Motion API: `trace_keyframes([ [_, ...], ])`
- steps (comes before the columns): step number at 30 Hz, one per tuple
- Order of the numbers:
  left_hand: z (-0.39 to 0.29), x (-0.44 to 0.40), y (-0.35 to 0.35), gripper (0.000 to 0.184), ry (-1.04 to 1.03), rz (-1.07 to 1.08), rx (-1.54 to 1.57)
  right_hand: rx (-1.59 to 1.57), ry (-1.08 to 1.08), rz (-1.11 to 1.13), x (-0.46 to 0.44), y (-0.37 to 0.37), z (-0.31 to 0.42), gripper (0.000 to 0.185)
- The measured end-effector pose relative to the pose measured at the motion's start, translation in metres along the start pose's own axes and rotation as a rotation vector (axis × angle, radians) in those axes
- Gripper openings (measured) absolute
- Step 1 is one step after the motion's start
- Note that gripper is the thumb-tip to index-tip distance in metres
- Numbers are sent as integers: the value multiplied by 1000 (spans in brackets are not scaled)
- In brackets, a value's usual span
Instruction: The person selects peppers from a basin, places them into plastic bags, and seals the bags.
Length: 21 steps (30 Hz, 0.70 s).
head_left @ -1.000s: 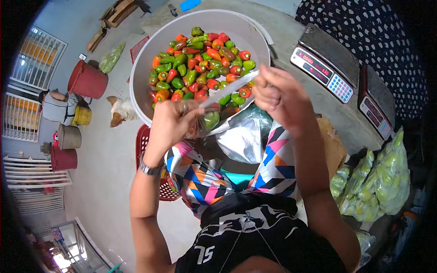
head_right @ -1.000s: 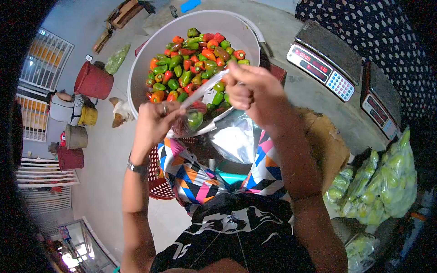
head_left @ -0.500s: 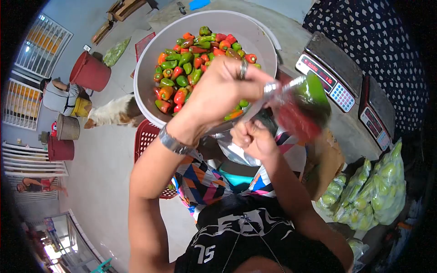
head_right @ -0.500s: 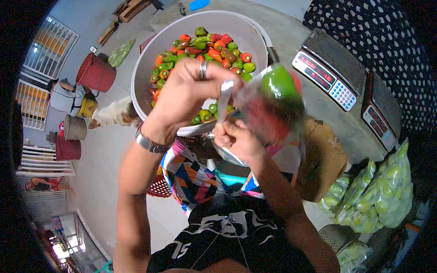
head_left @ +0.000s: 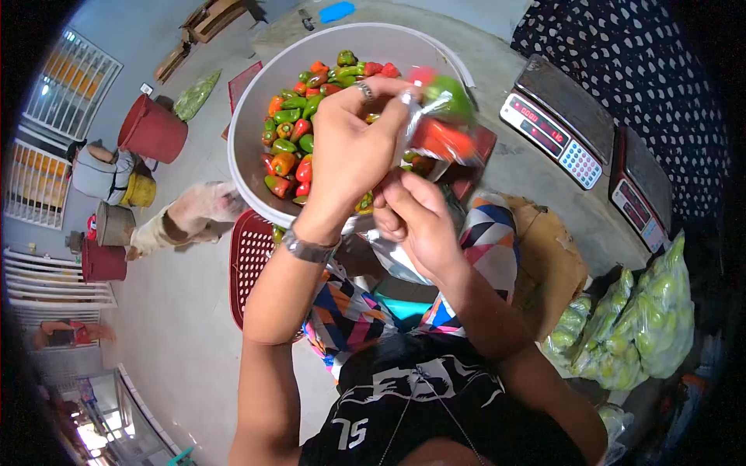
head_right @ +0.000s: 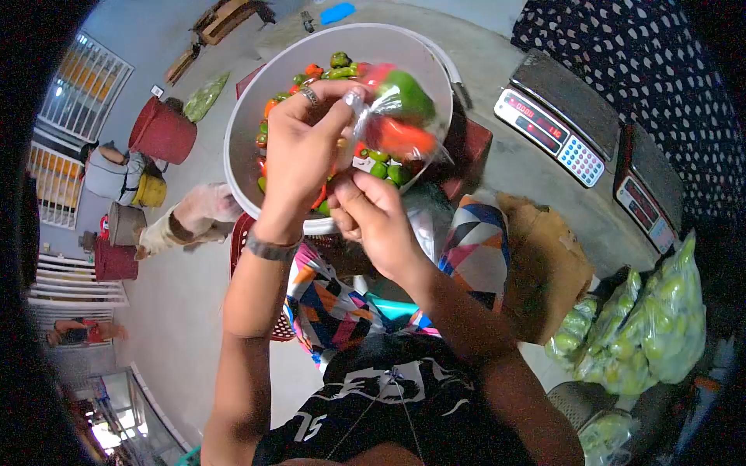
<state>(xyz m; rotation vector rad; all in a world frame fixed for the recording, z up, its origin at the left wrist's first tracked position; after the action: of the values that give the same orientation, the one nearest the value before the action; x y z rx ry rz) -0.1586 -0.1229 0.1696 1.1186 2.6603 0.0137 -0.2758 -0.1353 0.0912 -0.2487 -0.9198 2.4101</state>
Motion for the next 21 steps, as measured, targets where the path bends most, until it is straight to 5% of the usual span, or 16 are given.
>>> trace_keyframes([
  [2, -7, 3, 3, 12, 129, 341, 227, -564, -238, 139, -12, 28, -28, 21],
  [4, -7, 6, 17, 10, 93, 545, 197, -533, -295, -65, -23, 51, -26, 24],
  [6, 7, -1, 33, 9, 53, 442, 8, -133, -190, -116, -34, 76, 3, 28],
  [9, 10, -8, 36, 12, -103, 168, -567, 16, -63, -100, -25, 60, 36, 26],
  [11, 4, 1, 19, 13, -158, 99, -610, -14, -51, -135, -7, 15, 14, 22],
  [13, 9, 0, 16, 9, 0, 253, 2, -661, -219, 228, -3, 9, -29, 16],
  [15, 6, 2, 28, 8, 53, 413, 121, -656, -256, 124, -19, 54, -53, 16],
  [16, 12, 0, 35, 9, 55, 432, -30, -362, -191, -87, -32, 61, -28, 18],
  [20, 13, -2, 36, 12, -123, 169, -446, 228, 132, -294, -24, 37, 15, 26],
  [21, 18, 0, 26, 10, -317, 131, -486, 115, 117, -292, -17, 26, -1, 25],
])
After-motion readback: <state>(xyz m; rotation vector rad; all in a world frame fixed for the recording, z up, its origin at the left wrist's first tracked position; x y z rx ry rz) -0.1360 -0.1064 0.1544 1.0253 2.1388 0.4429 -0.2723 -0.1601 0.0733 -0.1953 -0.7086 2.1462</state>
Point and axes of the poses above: each hand's wrist, its own x-axis away from the middle knuckle, its own y-axis out of the back of the hand, z = x × y, the point moved 2 cm from there along -x, towards the middle knuckle, and after that the axes turned 6 degrees about -z, right-handed, at the moved point
